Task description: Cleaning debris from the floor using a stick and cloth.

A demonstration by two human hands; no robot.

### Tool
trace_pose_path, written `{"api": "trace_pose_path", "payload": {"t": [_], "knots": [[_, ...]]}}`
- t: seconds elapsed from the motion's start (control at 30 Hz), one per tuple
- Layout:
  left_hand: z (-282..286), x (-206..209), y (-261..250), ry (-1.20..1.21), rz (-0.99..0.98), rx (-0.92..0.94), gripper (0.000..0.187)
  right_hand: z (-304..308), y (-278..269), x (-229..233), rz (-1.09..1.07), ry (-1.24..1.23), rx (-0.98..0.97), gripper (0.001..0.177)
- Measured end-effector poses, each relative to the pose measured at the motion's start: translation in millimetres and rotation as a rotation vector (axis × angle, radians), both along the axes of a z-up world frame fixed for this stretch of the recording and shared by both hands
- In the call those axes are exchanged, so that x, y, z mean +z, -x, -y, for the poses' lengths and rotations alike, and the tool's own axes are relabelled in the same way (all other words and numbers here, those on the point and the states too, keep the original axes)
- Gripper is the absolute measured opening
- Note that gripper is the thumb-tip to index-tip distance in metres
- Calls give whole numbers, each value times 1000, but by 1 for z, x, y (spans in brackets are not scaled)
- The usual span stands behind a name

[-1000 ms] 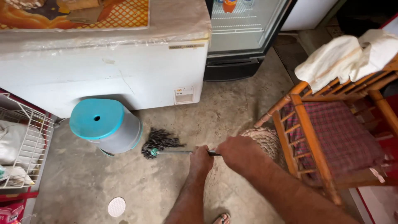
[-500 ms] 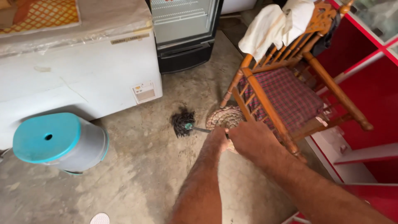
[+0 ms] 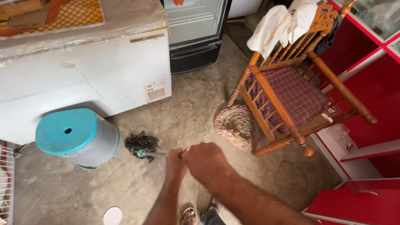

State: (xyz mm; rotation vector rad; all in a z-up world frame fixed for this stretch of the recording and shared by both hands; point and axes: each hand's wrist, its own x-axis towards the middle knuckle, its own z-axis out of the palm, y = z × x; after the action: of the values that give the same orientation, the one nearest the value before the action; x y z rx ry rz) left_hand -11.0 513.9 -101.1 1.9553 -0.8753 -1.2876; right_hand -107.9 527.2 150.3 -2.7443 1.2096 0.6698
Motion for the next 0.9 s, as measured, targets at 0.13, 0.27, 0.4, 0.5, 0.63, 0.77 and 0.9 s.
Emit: {"api": "trace_pose_path", "payload": {"t": [0.13, 0.27, 0.4, 0.5, 0.63, 0.77, 0.9], "knots": [[29, -12, 56, 390, 384, -184, 23, 8, 41, 17, 7, 153, -74, 15], [57, 55, 103, 415, 208, -315, 37, 14, 69, 52, -78, 182, -197, 16], [69, 58, 118, 424, 214, -655, 21, 15, 89, 43, -32, 147, -329, 16], [62, 88, 115, 259, 194, -703, 18, 28, 98, 41, 6, 88, -426, 15], [62, 63, 91, 158, 157, -671, 17, 39, 84, 41, 35, 10, -499, 15], [41, 54, 37, 188, 222, -449, 15, 37, 62, 28, 369, -58, -437, 20], [31, 27, 8, 240, 329, -279, 35, 38, 64, -29, 1054, -319, -614, 26]]}}
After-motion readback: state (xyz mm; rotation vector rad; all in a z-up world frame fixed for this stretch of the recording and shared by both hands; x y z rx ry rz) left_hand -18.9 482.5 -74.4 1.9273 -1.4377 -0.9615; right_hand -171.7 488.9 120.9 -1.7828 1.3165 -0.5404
